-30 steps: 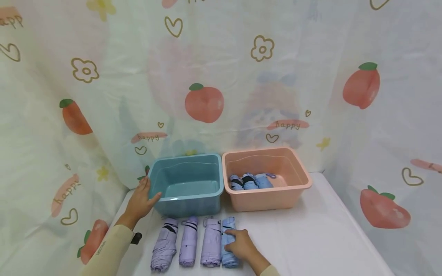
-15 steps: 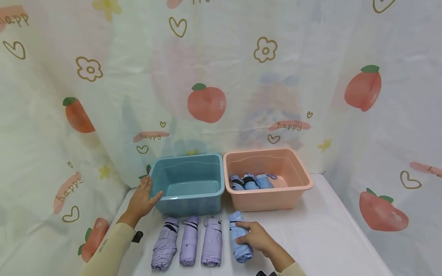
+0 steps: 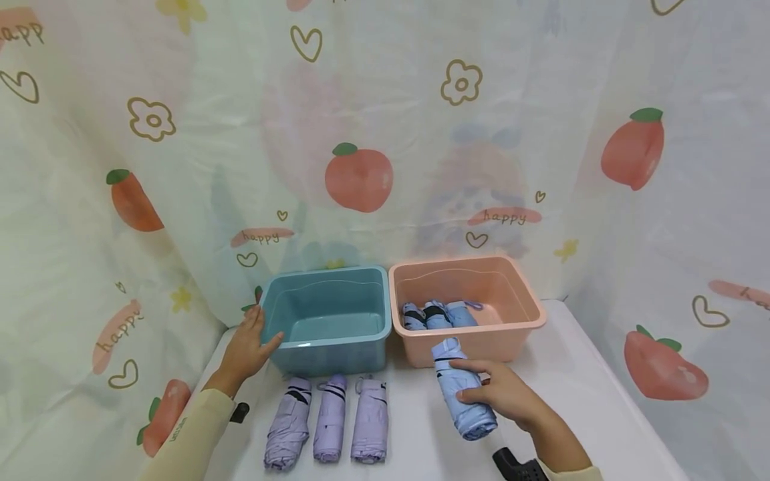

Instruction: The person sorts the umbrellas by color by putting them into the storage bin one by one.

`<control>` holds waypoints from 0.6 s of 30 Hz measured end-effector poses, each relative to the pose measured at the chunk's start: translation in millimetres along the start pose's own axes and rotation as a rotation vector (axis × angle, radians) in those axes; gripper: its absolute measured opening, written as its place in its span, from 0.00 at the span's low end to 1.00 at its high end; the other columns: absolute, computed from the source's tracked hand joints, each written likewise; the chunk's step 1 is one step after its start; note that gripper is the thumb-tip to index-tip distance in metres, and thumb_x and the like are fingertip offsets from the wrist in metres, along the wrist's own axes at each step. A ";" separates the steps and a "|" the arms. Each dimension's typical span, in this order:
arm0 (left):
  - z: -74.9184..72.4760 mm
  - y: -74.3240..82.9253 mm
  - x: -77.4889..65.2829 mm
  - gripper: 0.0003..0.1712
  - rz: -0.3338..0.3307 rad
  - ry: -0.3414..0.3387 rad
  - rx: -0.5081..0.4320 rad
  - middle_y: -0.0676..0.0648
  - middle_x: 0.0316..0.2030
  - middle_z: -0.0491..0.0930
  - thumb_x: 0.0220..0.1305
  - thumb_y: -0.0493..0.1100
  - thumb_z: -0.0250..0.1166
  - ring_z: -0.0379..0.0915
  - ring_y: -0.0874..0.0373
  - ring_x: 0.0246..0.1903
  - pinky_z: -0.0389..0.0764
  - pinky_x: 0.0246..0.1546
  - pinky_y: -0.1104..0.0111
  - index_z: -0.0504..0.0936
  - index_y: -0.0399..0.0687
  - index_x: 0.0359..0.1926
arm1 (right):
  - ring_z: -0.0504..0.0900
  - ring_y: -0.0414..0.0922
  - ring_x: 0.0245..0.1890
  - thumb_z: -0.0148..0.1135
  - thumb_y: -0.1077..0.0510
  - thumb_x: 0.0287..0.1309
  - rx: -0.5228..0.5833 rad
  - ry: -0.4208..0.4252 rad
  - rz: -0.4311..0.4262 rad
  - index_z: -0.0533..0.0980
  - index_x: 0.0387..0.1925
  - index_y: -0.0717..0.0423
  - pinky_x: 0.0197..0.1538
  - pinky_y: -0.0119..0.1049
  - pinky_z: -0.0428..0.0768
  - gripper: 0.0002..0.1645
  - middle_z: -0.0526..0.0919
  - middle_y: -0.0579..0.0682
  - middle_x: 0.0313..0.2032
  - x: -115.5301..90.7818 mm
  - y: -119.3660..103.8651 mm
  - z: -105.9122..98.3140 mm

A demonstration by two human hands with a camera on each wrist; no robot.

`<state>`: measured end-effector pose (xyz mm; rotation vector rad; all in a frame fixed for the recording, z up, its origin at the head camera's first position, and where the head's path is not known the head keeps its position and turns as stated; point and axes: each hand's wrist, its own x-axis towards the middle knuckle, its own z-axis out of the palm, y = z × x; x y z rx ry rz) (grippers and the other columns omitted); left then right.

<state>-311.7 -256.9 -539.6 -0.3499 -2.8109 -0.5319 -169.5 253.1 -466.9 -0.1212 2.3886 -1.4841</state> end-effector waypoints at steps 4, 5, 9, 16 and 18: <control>0.7 -0.9 0.3 0.53 -0.005 0.004 -0.010 0.31 0.72 0.51 0.66 0.65 0.55 0.46 0.37 0.71 0.53 0.66 0.45 0.53 0.25 0.70 | 0.79 0.58 0.46 0.70 0.58 0.55 -0.016 0.019 -0.040 0.67 0.67 0.62 0.40 0.46 0.81 0.40 0.61 0.76 0.63 -5.2 -19.6 -27.2; 0.8 -1.1 0.2 0.53 -0.006 0.005 -0.014 0.31 0.72 0.50 0.66 0.65 0.56 0.46 0.37 0.71 0.53 0.66 0.45 0.53 0.25 0.71 | 0.79 0.59 0.48 0.70 0.57 0.55 -0.035 0.030 -0.051 0.66 0.68 0.62 0.40 0.45 0.81 0.40 0.60 0.76 0.63 -4.3 -23.6 -33.6; 1.3 -2.5 0.9 0.53 -0.007 0.003 -0.009 0.32 0.72 0.50 0.67 0.66 0.54 0.44 0.37 0.71 0.52 0.66 0.45 0.53 0.25 0.71 | 0.78 0.62 0.48 0.70 0.56 0.55 -0.122 0.076 -0.069 0.65 0.69 0.62 0.38 0.44 0.81 0.42 0.59 0.76 0.64 7.0 -32.4 -57.8; 0.4 -1.3 0.5 0.53 -0.005 -0.008 -0.021 0.32 0.72 0.49 0.67 0.67 0.53 0.43 0.39 0.72 0.51 0.67 0.45 0.53 0.25 0.71 | 0.75 0.61 0.48 0.67 0.55 0.56 -0.267 0.116 -0.039 0.65 0.68 0.64 0.38 0.42 0.78 0.40 0.60 0.78 0.63 46.8 -31.5 -97.4; -0.3 -0.9 0.0 0.53 -0.002 -0.004 -0.018 0.31 0.72 0.50 0.67 0.66 0.54 0.44 0.38 0.72 0.52 0.67 0.45 0.53 0.24 0.71 | 0.74 0.60 0.47 0.67 0.56 0.57 -0.305 0.125 -0.030 0.65 0.67 0.65 0.38 0.42 0.78 0.39 0.60 0.79 0.63 61.9 -31.4 -110.6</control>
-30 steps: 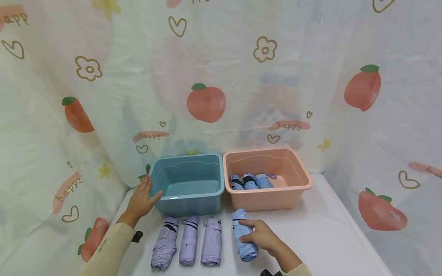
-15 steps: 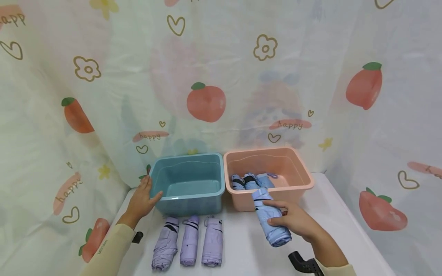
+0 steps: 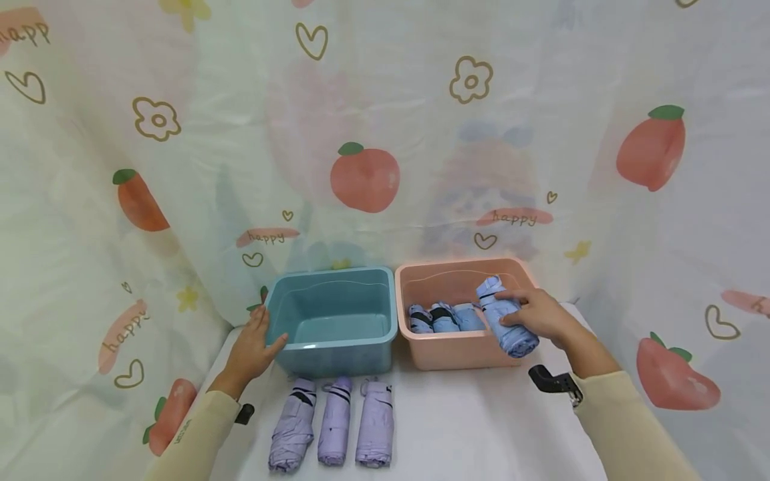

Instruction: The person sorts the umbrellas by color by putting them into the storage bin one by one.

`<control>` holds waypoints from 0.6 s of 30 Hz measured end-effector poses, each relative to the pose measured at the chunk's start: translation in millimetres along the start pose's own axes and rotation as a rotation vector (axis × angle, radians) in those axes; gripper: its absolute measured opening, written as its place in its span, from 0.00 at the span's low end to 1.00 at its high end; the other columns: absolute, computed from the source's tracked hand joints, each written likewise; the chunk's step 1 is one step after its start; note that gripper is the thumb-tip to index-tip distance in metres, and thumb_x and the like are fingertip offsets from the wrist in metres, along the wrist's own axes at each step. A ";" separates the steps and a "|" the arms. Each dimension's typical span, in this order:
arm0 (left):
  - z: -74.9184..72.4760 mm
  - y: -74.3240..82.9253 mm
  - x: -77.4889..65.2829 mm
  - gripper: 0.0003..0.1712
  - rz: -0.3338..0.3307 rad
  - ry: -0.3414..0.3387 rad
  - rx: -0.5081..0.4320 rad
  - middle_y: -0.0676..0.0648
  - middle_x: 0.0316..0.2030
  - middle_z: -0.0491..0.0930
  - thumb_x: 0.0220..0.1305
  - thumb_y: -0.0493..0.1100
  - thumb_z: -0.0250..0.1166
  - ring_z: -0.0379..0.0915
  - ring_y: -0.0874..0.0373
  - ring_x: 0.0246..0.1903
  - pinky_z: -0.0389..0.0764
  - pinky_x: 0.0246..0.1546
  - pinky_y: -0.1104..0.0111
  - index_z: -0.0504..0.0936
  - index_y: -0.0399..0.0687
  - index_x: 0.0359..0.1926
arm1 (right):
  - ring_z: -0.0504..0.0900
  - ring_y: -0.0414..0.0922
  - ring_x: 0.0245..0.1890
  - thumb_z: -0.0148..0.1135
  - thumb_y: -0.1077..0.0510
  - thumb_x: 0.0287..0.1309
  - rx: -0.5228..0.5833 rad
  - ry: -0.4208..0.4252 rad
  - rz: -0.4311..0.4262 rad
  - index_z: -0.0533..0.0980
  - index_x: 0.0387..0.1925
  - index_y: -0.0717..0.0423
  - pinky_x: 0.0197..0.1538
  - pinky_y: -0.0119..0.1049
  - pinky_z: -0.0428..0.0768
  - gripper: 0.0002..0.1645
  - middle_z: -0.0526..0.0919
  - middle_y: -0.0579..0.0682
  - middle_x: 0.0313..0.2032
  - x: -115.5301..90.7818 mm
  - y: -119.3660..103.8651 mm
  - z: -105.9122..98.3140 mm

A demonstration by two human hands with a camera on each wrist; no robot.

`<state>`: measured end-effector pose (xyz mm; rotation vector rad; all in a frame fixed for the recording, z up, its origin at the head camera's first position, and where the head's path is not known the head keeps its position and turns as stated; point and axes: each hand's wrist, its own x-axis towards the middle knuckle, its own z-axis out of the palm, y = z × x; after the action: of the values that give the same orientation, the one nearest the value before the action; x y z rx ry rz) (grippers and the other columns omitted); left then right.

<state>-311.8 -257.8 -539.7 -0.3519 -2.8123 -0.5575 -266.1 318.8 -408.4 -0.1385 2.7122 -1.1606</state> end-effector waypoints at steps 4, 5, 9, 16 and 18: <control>-2.1 2.5 0.6 0.52 0.002 0.004 0.003 0.31 0.72 0.50 0.66 0.64 0.55 0.44 0.38 0.71 0.52 0.67 0.46 0.53 0.24 0.71 | 0.73 0.62 0.48 0.66 0.58 0.56 -0.115 0.038 -0.025 0.67 0.65 0.68 0.40 0.45 0.76 0.37 0.61 0.80 0.61 33.4 8.0 -18.9; -2.5 2.6 1.0 0.52 0.005 0.003 0.014 0.31 0.72 0.50 0.67 0.65 0.55 0.45 0.38 0.71 0.52 0.67 0.46 0.53 0.24 0.71 | 0.73 0.62 0.48 0.66 0.59 0.55 -0.150 0.053 -0.031 0.69 0.64 0.68 0.40 0.46 0.76 0.36 0.62 0.80 0.61 41.7 9.2 -22.0; -6.2 2.1 2.8 0.51 0.021 0.008 0.043 0.30 0.71 0.51 0.67 0.64 0.55 0.46 0.39 0.71 0.52 0.67 0.47 0.54 0.23 0.70 | 0.75 0.60 0.40 0.66 0.61 0.51 -0.248 0.052 -0.023 0.72 0.61 0.68 0.35 0.45 0.77 0.34 0.64 0.80 0.60 71.4 13.1 -29.0; -9.0 -1.7 3.6 0.50 0.035 0.043 0.032 0.30 0.71 0.52 0.66 0.63 0.57 0.46 0.37 0.71 0.53 0.66 0.46 0.56 0.23 0.69 | 0.73 0.56 0.35 0.62 0.71 0.39 -0.373 -0.088 -0.047 0.80 0.52 0.65 0.29 0.40 0.72 0.31 0.70 0.76 0.57 115.7 35.9 -26.8; -7.5 -2.9 2.1 0.51 0.033 0.041 0.035 0.30 0.71 0.51 0.66 0.64 0.56 0.45 0.37 0.71 0.52 0.67 0.46 0.56 0.23 0.69 | 0.72 0.53 0.32 0.60 0.74 0.34 -0.382 -0.109 -0.073 0.81 0.49 0.67 0.28 0.38 0.69 0.31 0.74 0.74 0.54 126.5 47.9 -22.7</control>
<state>-313.1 -263.0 -533.3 -0.3755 -2.7682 -0.5018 -395.1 347.7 -444.8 -0.3454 2.8172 -0.6158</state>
